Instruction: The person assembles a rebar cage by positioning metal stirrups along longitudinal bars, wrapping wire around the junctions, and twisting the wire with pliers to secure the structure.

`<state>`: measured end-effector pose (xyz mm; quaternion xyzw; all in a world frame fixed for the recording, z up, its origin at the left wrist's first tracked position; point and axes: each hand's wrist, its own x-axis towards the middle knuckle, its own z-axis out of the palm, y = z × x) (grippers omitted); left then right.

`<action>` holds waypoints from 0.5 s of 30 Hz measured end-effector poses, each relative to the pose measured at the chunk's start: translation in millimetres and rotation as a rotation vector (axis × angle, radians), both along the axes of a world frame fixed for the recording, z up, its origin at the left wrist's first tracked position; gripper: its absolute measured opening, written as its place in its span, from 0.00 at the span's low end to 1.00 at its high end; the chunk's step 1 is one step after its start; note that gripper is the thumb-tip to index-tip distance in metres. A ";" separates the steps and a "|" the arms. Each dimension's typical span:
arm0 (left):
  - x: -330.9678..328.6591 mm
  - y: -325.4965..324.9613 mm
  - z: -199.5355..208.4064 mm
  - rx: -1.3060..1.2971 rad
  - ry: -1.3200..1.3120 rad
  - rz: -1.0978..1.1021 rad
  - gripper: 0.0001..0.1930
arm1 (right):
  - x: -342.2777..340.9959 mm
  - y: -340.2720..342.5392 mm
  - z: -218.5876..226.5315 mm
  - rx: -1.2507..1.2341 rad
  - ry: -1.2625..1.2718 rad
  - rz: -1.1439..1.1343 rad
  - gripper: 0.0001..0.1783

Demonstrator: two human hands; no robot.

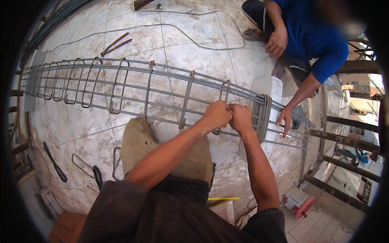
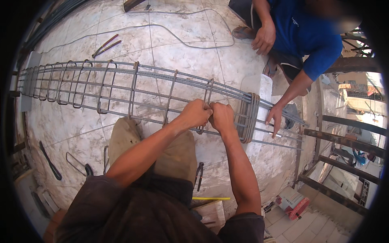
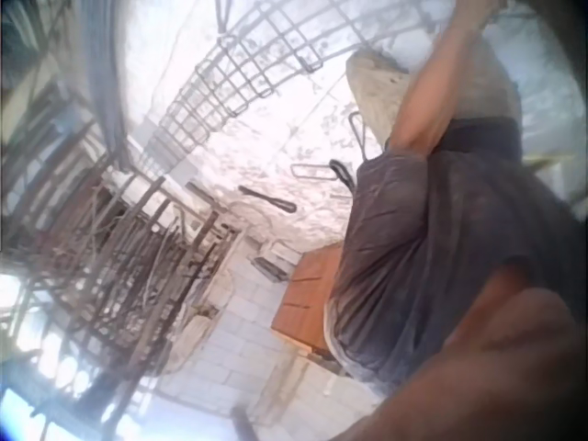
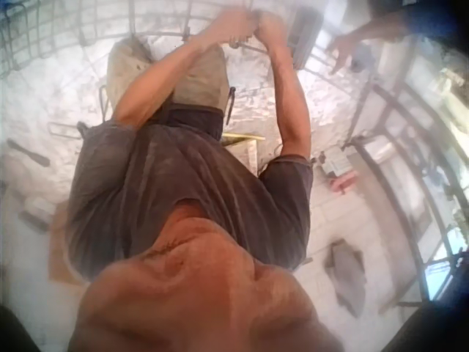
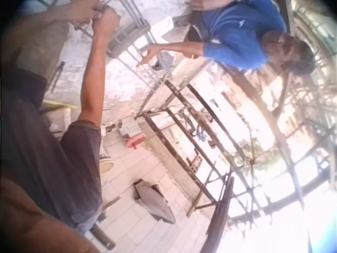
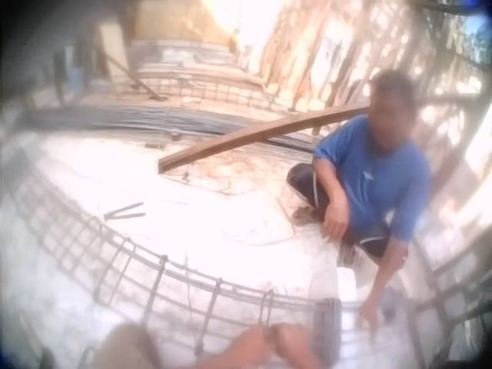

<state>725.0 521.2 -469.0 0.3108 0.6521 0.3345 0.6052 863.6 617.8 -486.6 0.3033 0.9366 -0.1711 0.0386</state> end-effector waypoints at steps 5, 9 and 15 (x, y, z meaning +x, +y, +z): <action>36.5 -77.9 56.8 0.112 -0.450 0.251 0.37 | -8.4 -3.6 -10.3 -0.122 -0.043 -0.339 0.11; 60.7 -133.2 70.5 0.280 -0.264 -0.009 0.38 | 3.9 -0.4 -42.1 -0.692 0.257 -0.679 0.14; 78.7 -142.3 54.8 0.522 0.250 0.002 0.32 | 26.3 3.2 -41.8 -1.252 0.276 -1.141 0.12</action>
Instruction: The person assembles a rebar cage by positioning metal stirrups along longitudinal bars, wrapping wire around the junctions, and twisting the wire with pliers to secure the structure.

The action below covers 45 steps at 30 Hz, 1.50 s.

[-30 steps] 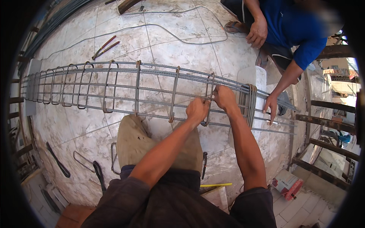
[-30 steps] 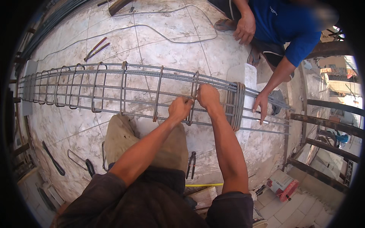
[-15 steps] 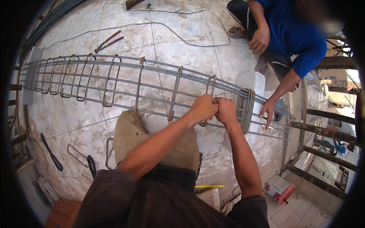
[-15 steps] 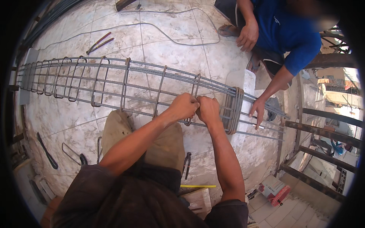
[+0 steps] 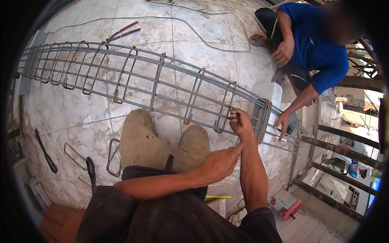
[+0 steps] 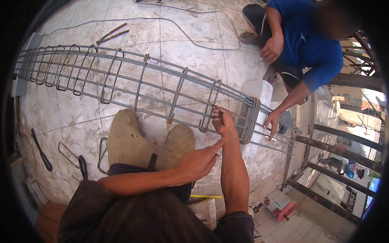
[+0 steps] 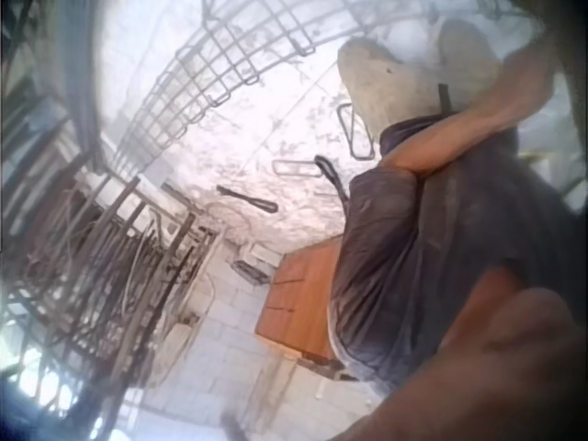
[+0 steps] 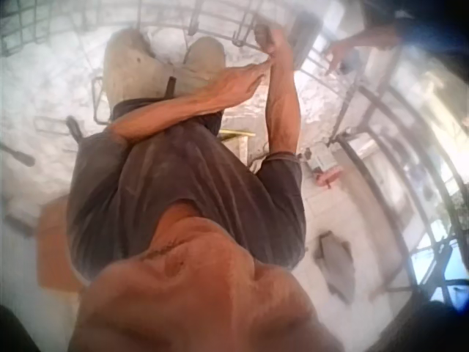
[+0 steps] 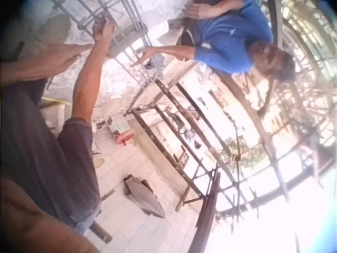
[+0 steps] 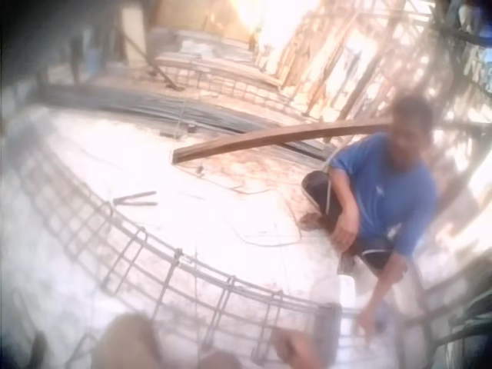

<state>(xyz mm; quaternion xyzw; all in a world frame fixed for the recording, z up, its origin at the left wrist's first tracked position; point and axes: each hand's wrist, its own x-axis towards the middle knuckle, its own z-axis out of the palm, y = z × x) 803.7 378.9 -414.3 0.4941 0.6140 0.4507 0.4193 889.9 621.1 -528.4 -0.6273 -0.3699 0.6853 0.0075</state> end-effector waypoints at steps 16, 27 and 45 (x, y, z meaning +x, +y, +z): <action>51.8 -27.2 -0.2 0.008 0.027 -0.228 0.36 | -39.2 -13.3 60.2 1.219 -0.664 1.489 0.16; 49.9 -42.3 -6.8 -0.035 0.064 -0.301 0.37 | -38.7 -13.6 23.3 0.865 -0.512 0.918 0.16; 29.7 -81.6 12.6 -0.451 -0.420 0.051 0.40 | 268.8 -327.2 -159.0 0.538 -0.658 0.358 0.28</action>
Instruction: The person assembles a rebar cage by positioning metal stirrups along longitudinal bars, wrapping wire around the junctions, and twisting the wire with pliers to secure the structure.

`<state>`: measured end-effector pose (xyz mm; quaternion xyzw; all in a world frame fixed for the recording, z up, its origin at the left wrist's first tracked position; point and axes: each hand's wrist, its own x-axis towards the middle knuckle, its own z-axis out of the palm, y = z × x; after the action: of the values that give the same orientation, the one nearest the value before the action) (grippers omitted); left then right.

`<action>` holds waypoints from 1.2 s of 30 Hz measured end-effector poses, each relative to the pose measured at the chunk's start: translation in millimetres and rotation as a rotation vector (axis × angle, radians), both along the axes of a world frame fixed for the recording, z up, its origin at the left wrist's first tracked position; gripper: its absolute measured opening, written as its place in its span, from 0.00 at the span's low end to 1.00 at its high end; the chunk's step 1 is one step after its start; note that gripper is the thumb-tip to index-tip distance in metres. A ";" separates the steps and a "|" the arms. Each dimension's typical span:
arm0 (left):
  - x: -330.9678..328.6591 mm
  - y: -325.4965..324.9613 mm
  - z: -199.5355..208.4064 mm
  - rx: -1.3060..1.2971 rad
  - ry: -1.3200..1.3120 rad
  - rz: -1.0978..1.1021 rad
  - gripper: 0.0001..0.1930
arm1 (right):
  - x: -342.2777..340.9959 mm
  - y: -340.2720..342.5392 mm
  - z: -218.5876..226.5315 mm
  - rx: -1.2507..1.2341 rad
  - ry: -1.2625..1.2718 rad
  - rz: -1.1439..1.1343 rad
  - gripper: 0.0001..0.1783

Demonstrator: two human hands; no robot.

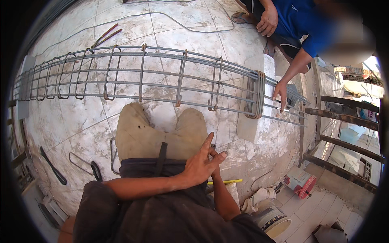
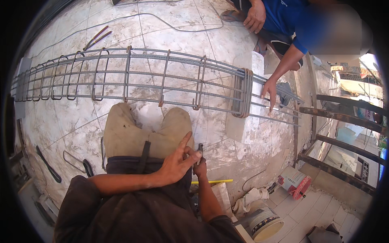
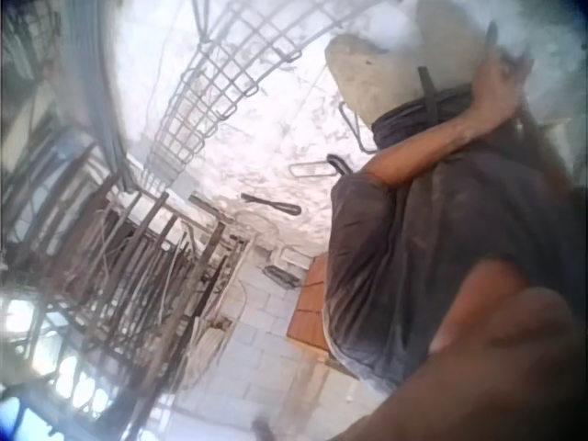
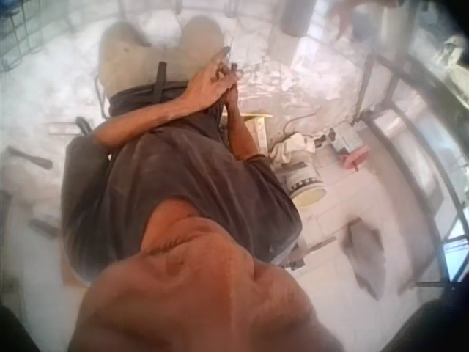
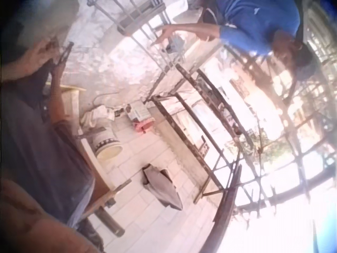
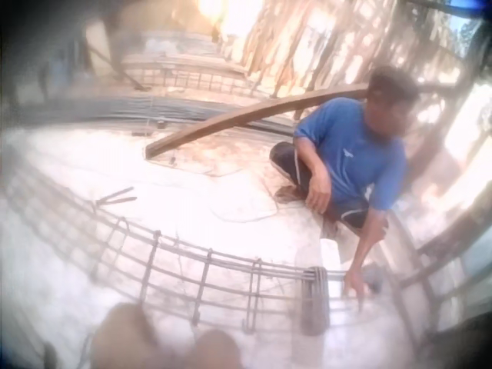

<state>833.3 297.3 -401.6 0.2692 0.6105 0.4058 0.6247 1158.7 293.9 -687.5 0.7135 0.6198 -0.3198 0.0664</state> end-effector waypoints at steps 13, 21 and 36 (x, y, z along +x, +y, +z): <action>-12.7 -46.8 11.4 0.245 0.255 -0.206 0.21 | -54.6 -47.8 24.4 0.174 -0.230 0.010 0.34; -8.9 -42.1 18.8 0.198 0.175 -0.220 0.22 | -4.6 -29.2 2.5 -0.009 -0.044 -0.052 0.28; -20.1 -24.8 8.1 0.324 0.115 -0.309 0.22 | -171.4 316.9 291.3 -0.127 -0.077 0.703 0.21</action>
<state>813.2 272.5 -393.5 0.4790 0.5233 0.3821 0.5922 987.3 610.7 -396.2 0.4626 0.8033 -0.2883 0.2400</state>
